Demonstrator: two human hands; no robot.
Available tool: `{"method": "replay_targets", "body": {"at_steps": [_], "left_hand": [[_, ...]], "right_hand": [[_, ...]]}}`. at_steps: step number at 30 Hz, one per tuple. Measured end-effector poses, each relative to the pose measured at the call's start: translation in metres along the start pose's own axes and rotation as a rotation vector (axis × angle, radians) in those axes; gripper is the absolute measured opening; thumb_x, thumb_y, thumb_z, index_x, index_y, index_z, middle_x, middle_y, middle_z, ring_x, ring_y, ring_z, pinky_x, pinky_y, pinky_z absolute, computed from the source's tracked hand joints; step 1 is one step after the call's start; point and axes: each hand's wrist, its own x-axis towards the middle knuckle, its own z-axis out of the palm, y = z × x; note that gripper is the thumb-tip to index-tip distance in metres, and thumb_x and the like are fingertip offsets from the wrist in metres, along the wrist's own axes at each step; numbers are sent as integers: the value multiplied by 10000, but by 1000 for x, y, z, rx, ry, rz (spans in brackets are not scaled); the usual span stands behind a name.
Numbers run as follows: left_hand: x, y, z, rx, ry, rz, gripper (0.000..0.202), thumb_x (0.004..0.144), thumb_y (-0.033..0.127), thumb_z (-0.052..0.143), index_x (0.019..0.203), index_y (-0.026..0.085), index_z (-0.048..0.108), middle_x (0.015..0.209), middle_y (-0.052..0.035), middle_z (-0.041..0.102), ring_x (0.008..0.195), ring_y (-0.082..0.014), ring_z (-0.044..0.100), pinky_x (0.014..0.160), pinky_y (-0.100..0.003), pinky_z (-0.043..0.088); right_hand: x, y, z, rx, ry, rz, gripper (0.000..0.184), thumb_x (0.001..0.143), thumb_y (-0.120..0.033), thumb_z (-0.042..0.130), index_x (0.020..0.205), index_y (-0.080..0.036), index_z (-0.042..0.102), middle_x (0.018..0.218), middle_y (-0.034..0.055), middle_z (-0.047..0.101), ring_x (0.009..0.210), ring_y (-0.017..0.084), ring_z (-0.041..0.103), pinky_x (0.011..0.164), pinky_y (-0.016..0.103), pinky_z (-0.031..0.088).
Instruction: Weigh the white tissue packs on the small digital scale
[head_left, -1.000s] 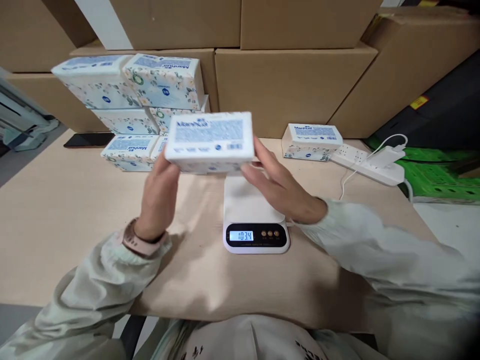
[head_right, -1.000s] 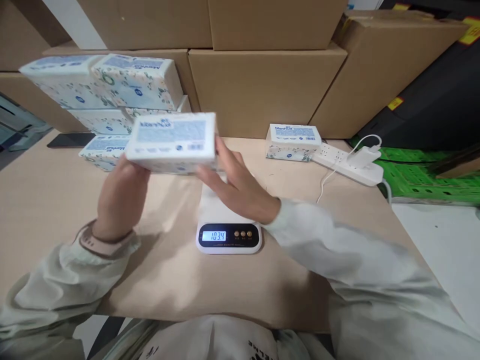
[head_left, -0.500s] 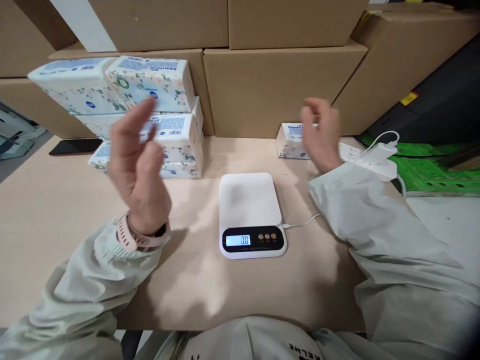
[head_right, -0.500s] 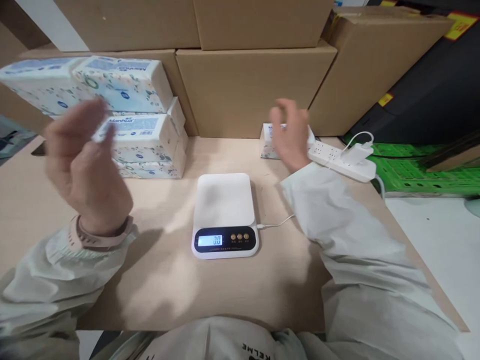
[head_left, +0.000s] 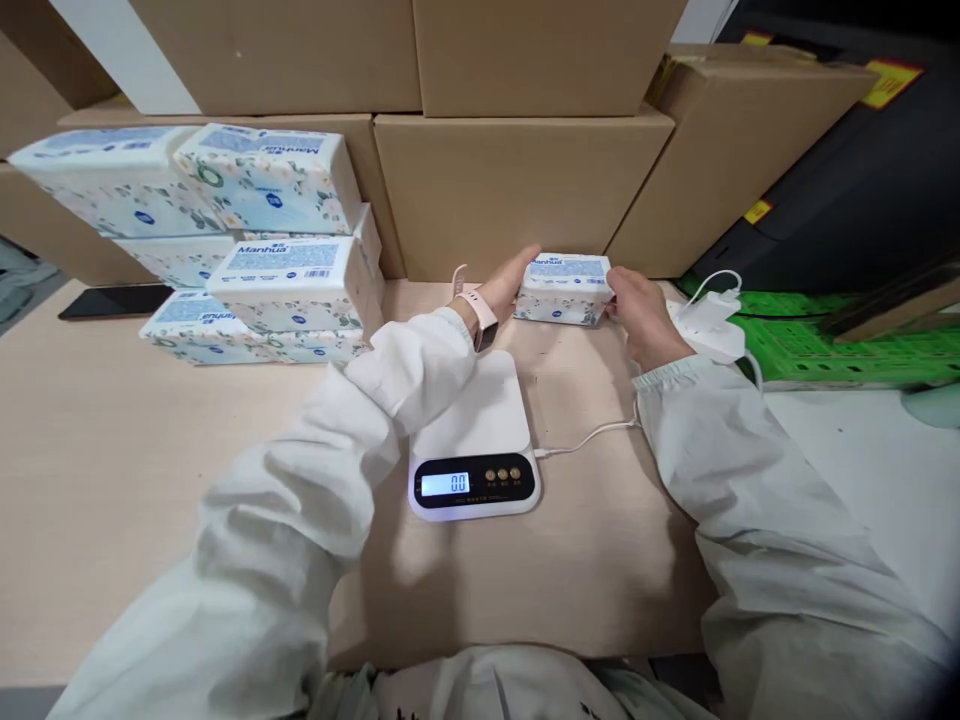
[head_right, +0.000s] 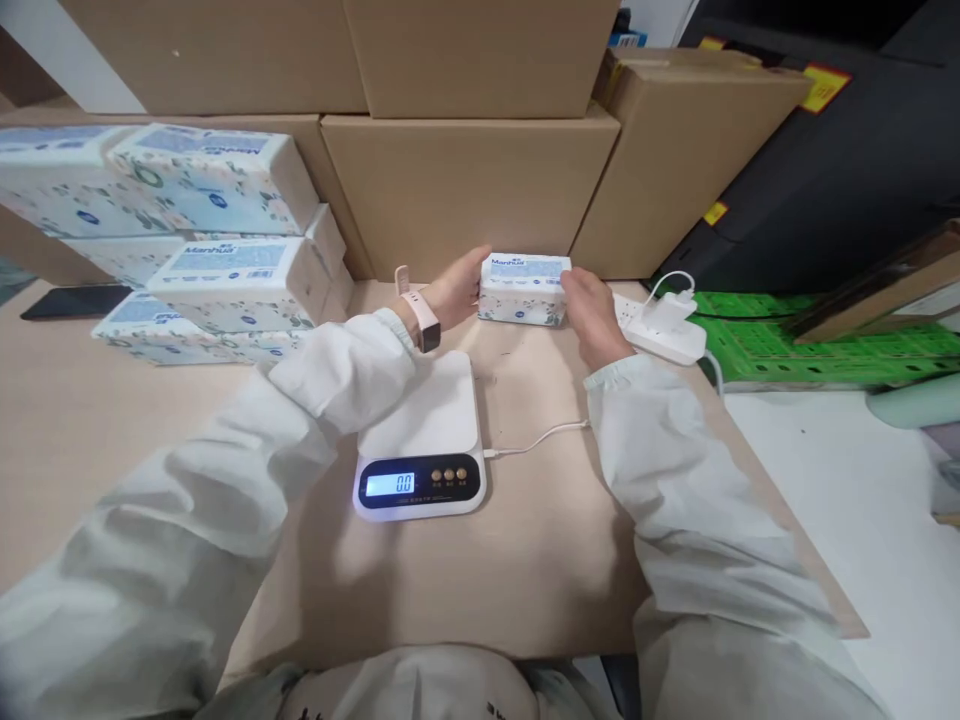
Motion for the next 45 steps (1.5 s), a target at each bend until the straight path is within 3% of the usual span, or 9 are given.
{"method": "replay_targets", "body": {"at_steps": [3, 8, 13, 18, 22, 25, 30, 42, 45], "left_hand": [[-50, 38, -5, -65, -103, -163, 544, 1124, 413, 328, 1016, 132, 781, 1533, -62, 649, 1553, -376, 488, 1238, -527, 460], [-175, 101, -28, -93, 29, -145, 314, 1054, 334, 602, 1251, 150, 764, 1465, -116, 675, 1600, -395, 432, 1280, -627, 462], [-253, 97, -51, 29, 26, -164, 428, 982, 496, 714, 1338, 263, 761, 1473, -87, 677, 1604, -385, 431, 1295, -629, 455], [-276, 64, -61, 38, 136, -178, 530, 962, 558, 724, 1406, 269, 730, 1623, -80, 563, 1648, -386, 348, 1355, -623, 338], [-292, 29, -74, 94, 515, 17, 493, 931, 539, 776, 1352, 283, 743, 1643, -69, 546, 1644, -353, 367, 1371, -583, 320], [-302, 6, -82, 113, 664, 143, 483, 955, 555, 750, 1378, 325, 718, 1631, -44, 562, 1623, -310, 415, 1380, -524, 324], [-305, -1, -81, 31, 625, 157, 515, 939, 603, 714, 1351, 294, 728, 1567, -81, 621, 1579, -328, 480, 1340, -534, 385], [-307, 2, -73, -31, 530, 162, 556, 1017, 703, 533, 1389, 343, 736, 1605, -16, 596, 1613, -269, 438, 1367, -444, 356], [-307, -2, -75, -23, 525, 187, 580, 1027, 706, 512, 1409, 329, 731, 1602, -28, 598, 1598, -274, 462, 1360, -457, 365]], "right_hand": [[-27, -33, -13, 87, -64, 3, 457, 1056, -407, 537, 1459, -206, 611, 1552, 122, 639, 1425, 249, 639, 1230, 505, 519], [-108, -87, -33, 264, -328, -190, 507, 1028, -452, 636, 1512, -304, 595, 1640, 18, 580, 1551, 277, 530, 1318, 536, 444], [-173, -83, -24, 212, -587, -116, 599, 1006, -574, 644, 1561, -366, 564, 1623, 35, 595, 1449, 319, 630, 1191, 593, 574], [-199, -53, -17, 232, -562, -148, 557, 1035, -516, 628, 1572, -394, 540, 1633, 41, 584, 1467, 281, 618, 1239, 571, 532], [-217, -22, -19, 300, -229, -302, 473, 1058, -404, 593, 1530, -442, 567, 1567, 21, 648, 1471, 257, 615, 1266, 588, 477], [-223, -7, -18, 328, 39, -342, 417, 1047, -397, 549, 1452, -372, 646, 1451, 69, 722, 1382, 294, 682, 1216, 614, 498], [-210, -5, -17, 259, 359, -331, 471, 982, -462, 442, 1351, -246, 639, 1321, 160, 759, 1311, 362, 723, 1147, 660, 518], [-204, 9, -19, 308, 295, -350, 448, 985, -456, 491, 1357, -252, 633, 1299, 156, 756, 1285, 340, 728, 1141, 612, 517], [-196, 21, -21, 312, 314, -406, 544, 936, -588, 543, 1353, -249, 624, 1263, 149, 761, 1234, 357, 745, 1080, 637, 551]]}}
